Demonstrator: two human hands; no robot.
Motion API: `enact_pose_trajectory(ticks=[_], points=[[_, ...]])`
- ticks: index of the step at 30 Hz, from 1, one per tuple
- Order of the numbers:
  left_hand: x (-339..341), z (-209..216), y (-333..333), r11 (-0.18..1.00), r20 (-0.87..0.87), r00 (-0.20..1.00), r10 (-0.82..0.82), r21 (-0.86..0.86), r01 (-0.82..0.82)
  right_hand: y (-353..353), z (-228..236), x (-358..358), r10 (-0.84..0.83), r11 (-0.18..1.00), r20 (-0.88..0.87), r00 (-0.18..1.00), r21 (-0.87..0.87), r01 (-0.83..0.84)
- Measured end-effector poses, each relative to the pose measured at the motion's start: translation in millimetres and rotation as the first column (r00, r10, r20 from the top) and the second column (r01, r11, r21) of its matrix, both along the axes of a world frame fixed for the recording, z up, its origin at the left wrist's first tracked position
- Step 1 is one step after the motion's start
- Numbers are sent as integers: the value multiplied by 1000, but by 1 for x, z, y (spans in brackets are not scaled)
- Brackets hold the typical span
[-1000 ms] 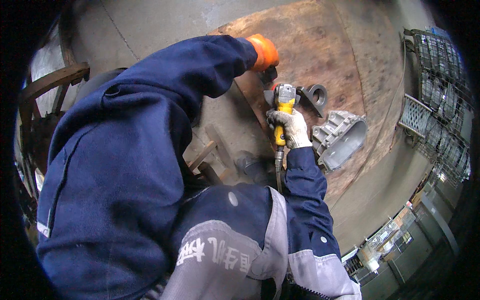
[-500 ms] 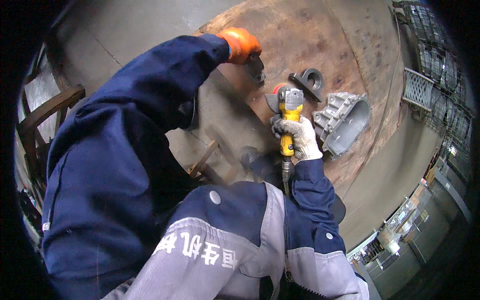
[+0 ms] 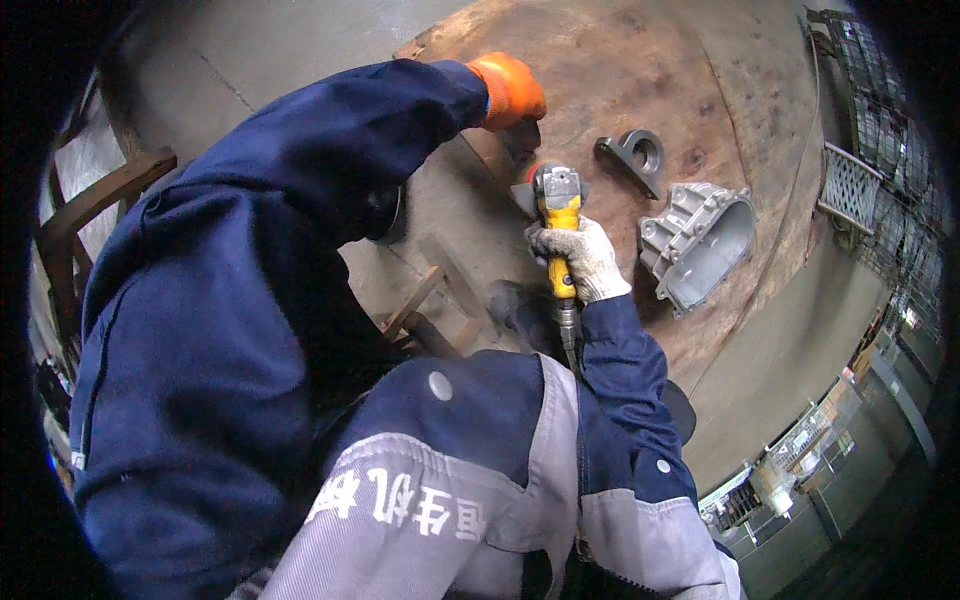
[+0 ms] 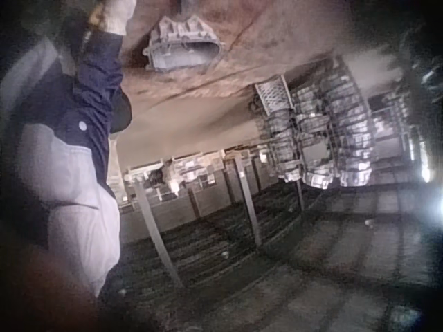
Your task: The person picks up several metal castings from a workbench, places them on a wooden board, and uses a handheld angle grinder to smooth their surfaces. The person handles each part individually, repositions them, and continues grinding until the clip ends.
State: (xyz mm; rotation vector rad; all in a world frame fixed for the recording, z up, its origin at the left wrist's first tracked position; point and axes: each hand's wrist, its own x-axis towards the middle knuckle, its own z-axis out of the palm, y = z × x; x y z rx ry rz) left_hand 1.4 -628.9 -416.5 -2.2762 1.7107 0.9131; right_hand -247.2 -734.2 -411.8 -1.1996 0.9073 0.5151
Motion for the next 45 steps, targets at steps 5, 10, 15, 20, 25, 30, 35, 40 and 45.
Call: enact_pose_trajectory(ticks=[5,10,15,20,25,30,35,40,45], points=[[2,0,2,999,11,1000,24,-44,-24,1,-8,6,8,1000,-4,1000,24,-8],[3,-2,4,996,-22,999,38,-82,-40,6,-13,5,41,999,-28,999,-14,-41],[3,-4,3,998,-8,999,31,-48,-32,6,-13,4,56,996,-60,997,-60,-59],[2,-6,2,996,-16,999,52,-76,-53,6,-12,2,78,993,-69,995,-87,-83],[3,-4,4,997,-11,1000,30,-73,-30,4,-16,-3,112,984,-78,991,-132,-121],[1,0,3,998,-15,998,54,-33,-55,9,-17,-9,104,986,-85,991,-125,-114],[2,-2,3,999,-15,999,41,-30,-41,15,-9,-16,118,983,-106,987,-127,-131],[4,-7,7,987,2,1000,-23,-160,23,8,-10,-13,3,999,-13,1000,46,-3],[3,-10,4,996,-17,999,48,-68,-49,11,-20,-10,-45,987,-12,999,154,46]])
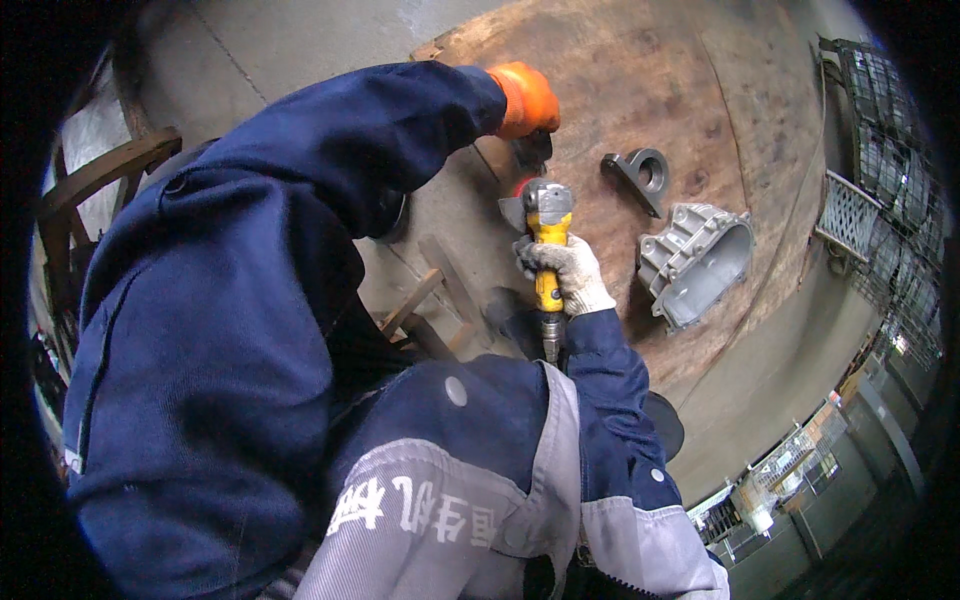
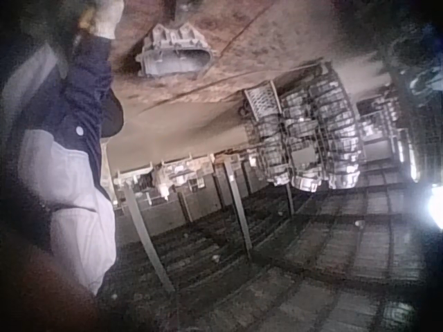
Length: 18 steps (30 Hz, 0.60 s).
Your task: The person picks up several metal castings from a workbench, places them on a wooden board, and uses a handheld angle grinder to smooth their surfaces. The person handles each part individually, repositions them, and continues grinding until the clip ends.
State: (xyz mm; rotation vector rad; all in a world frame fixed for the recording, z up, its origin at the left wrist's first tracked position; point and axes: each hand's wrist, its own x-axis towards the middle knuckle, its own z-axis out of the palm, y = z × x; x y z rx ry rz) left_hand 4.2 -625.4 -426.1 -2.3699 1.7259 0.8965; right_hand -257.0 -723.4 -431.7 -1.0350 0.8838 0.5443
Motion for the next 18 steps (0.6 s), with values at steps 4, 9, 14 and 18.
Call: enact_pose_trajectory(ticks=[4,9,14,18], points=[[-1,0,-1,1000,13,1000,-11,0,11,4,4,-2,-10,1000,6,1000,29,10],[0,0,-2,999,15,999,-40,-16,40,-14,31,-10,-66,997,-33,997,-44,65],[5,-3,11,976,-98,983,157,-137,-169,-36,67,-29,-162,986,46,986,-34,164],[-12,-10,24,903,-169,912,374,-159,-400,-46,84,-37,-218,973,116,969,-46,225]])
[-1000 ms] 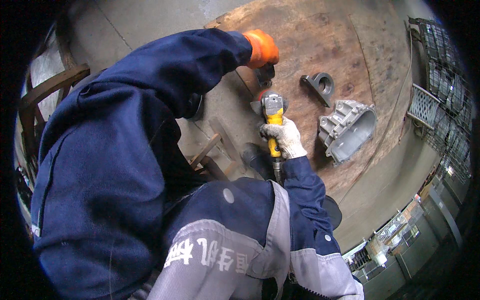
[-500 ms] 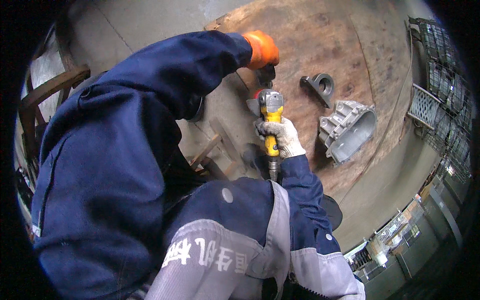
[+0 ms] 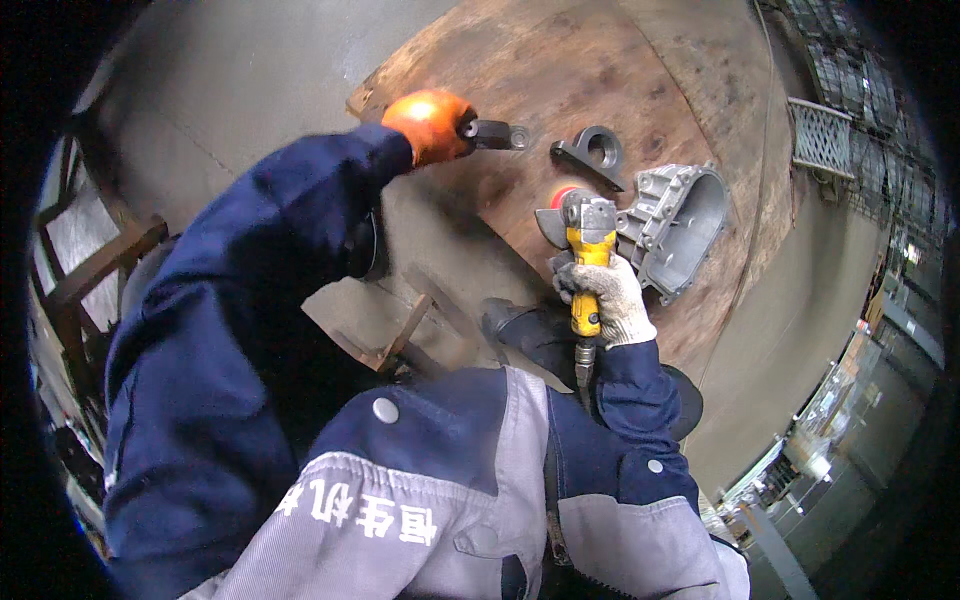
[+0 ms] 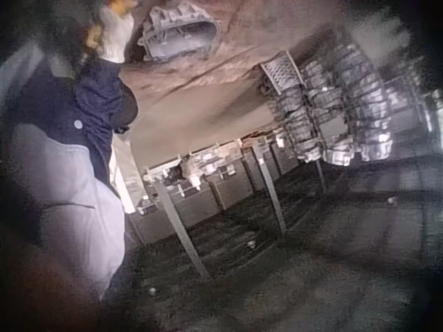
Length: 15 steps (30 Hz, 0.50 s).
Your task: The person picks up several metal castings from a workbench, places them on a wooden board, and uses a handheld angle grinder to smooth their surfaces. The person handles each part individually, repositions them, and continues grinding until the clip ends.
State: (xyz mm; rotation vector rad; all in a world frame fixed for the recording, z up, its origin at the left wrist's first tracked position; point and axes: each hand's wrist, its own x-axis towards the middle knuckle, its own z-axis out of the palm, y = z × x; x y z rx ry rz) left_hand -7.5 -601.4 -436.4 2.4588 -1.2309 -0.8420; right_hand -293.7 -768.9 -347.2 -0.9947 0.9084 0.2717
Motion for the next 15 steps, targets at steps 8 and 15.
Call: enact_pose_trajectory(ticks=[8,15], points=[[-47,-16,18,971,-156,959,235,73,-226,0,-6,5,-45,999,43,998,6,44],[-37,24,1,954,18,982,-185,244,175,2,-33,16,100,995,-43,994,-3,-100]])
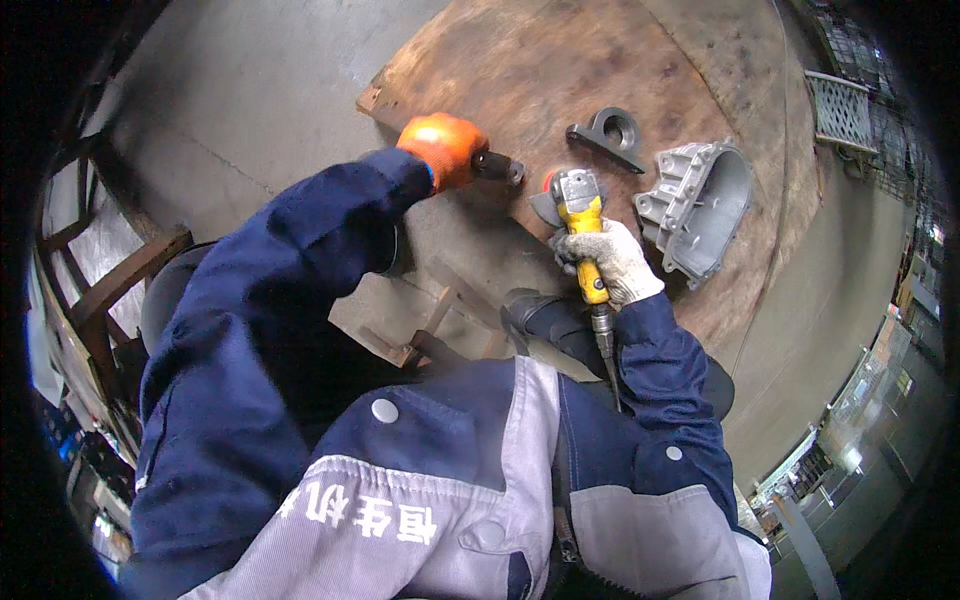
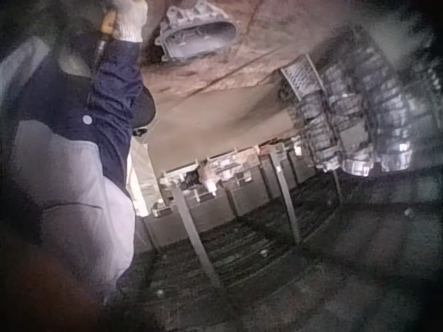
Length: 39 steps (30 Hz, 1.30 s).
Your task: The person picks up several metal castings from a workbench, places them on a wooden board, and uses a handheld angle grinder to smooth their surfaces. The person handles each part individually, repositions them, and continues grinding until the clip ends.
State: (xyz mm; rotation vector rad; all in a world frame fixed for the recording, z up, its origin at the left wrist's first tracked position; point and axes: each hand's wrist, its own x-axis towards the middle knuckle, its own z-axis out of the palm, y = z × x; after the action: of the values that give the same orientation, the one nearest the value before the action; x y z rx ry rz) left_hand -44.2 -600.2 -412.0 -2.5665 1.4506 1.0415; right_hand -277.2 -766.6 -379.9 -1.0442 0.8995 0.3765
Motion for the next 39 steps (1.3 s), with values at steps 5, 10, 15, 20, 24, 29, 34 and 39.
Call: enact_pose_trajectory(ticks=[5,10,15,20,24,29,34,39], points=[[19,24,-28,936,171,920,-352,82,343,0,-16,-2,228,966,-137,964,-90,-241],[26,11,-37,943,175,927,-332,60,327,12,-28,2,307,929,-194,932,-150,-337],[32,1,-32,946,166,933,-319,2,324,29,-36,23,398,884,-177,900,-187,-428],[33,-5,-27,954,146,950,-275,-81,289,35,-39,30,441,859,-158,884,-210,-466],[34,-9,-24,934,176,945,-277,-180,308,34,-44,27,391,885,-204,898,-184,-427],[35,-8,-24,935,172,939,-298,-147,323,33,-47,25,414,870,-207,886,-196,-452],[33,-1,-23,944,151,956,-252,-180,277,37,-45,26,394,892,-170,903,-167,-420],[34,-1,-26,952,108,949,-296,-46,302,39,-46,27,372,909,-163,914,-133,-394]])
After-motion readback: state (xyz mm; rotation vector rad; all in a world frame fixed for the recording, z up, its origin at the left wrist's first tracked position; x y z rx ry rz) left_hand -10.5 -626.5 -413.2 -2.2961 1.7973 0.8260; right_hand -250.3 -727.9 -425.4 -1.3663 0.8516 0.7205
